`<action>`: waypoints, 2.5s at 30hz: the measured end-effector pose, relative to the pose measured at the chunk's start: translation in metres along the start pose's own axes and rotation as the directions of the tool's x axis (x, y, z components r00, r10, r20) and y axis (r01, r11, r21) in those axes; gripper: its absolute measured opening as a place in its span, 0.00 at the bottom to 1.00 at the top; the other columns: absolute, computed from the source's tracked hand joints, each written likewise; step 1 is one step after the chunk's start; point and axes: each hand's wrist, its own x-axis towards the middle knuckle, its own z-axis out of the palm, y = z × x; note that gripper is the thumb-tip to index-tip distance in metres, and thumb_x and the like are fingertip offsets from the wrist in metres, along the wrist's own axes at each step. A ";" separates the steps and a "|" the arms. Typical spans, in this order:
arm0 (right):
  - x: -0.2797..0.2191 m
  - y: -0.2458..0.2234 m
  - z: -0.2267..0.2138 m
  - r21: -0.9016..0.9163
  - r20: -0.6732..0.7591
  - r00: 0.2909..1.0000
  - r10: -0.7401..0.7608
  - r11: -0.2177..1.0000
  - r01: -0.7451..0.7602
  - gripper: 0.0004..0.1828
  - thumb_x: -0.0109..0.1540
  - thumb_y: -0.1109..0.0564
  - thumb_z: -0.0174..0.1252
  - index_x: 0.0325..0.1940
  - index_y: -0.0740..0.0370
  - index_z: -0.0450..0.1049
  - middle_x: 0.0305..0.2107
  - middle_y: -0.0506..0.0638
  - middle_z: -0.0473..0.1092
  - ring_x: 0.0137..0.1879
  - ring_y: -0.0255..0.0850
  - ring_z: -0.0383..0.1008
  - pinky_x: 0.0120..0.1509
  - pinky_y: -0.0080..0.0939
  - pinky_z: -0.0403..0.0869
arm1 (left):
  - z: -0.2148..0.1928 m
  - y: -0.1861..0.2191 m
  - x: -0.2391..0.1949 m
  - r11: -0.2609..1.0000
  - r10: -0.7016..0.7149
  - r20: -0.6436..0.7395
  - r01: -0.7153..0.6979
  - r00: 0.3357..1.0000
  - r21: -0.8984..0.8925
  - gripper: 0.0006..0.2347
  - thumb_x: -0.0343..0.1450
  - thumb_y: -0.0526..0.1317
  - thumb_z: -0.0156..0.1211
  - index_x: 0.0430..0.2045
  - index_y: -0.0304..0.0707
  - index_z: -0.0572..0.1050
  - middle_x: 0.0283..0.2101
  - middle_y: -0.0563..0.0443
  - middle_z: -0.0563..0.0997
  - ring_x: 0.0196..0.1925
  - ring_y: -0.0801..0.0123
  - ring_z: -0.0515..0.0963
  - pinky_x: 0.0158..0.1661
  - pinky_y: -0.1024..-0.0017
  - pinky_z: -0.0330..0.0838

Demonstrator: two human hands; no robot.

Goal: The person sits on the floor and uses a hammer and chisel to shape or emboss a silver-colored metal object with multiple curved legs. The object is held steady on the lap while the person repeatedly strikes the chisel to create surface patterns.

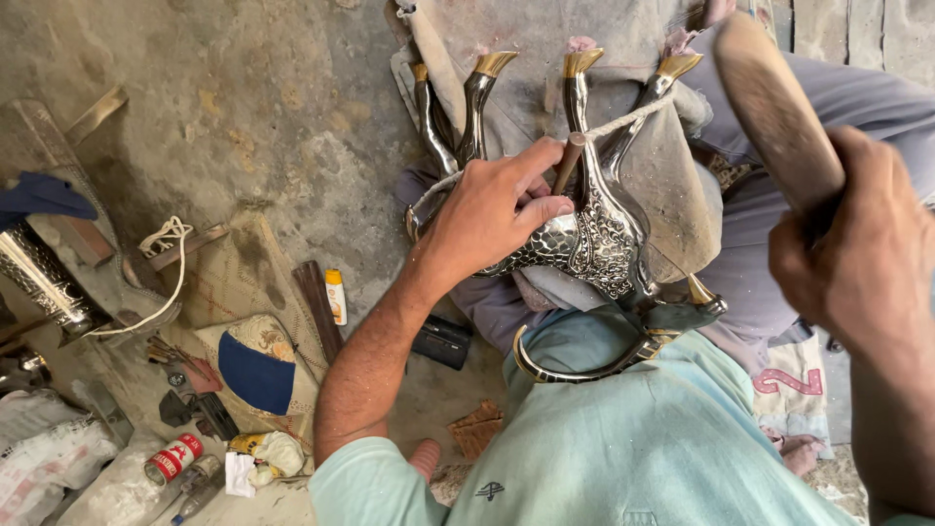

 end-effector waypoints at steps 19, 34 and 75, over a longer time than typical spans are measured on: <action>0.051 -0.007 -0.008 0.062 0.132 0.991 -0.025 0.998 0.017 0.28 0.58 0.65 0.59 0.64 0.66 0.67 0.41 0.62 0.72 0.43 0.56 0.75 0.50 0.53 0.75 | 0.004 -0.002 -0.010 0.990 0.128 -0.051 -0.124 0.991 0.071 0.16 0.70 0.39 0.70 0.47 0.35 0.71 0.32 0.42 0.80 0.34 0.53 0.83 0.35 0.60 0.74; 0.054 -0.010 -0.005 -0.127 0.101 0.986 -0.136 0.981 0.148 0.32 0.49 0.64 0.65 0.58 0.63 0.69 0.38 0.61 0.75 0.39 0.53 0.78 0.44 0.50 0.78 | -0.004 0.002 -0.005 0.988 0.143 0.039 -0.144 0.989 0.054 0.17 0.70 0.39 0.69 0.50 0.35 0.71 0.35 0.43 0.81 0.35 0.55 0.84 0.36 0.60 0.76; 0.057 0.021 0.015 -0.034 0.198 0.944 -0.266 0.960 0.277 0.26 0.53 0.72 0.61 0.56 0.71 0.73 0.39 0.68 0.74 0.38 0.57 0.78 0.44 0.50 0.78 | 0.003 -0.009 0.009 0.998 0.058 0.043 -0.058 0.997 -0.014 0.17 0.70 0.38 0.70 0.49 0.36 0.70 0.35 0.42 0.85 0.39 0.57 0.88 0.36 0.60 0.76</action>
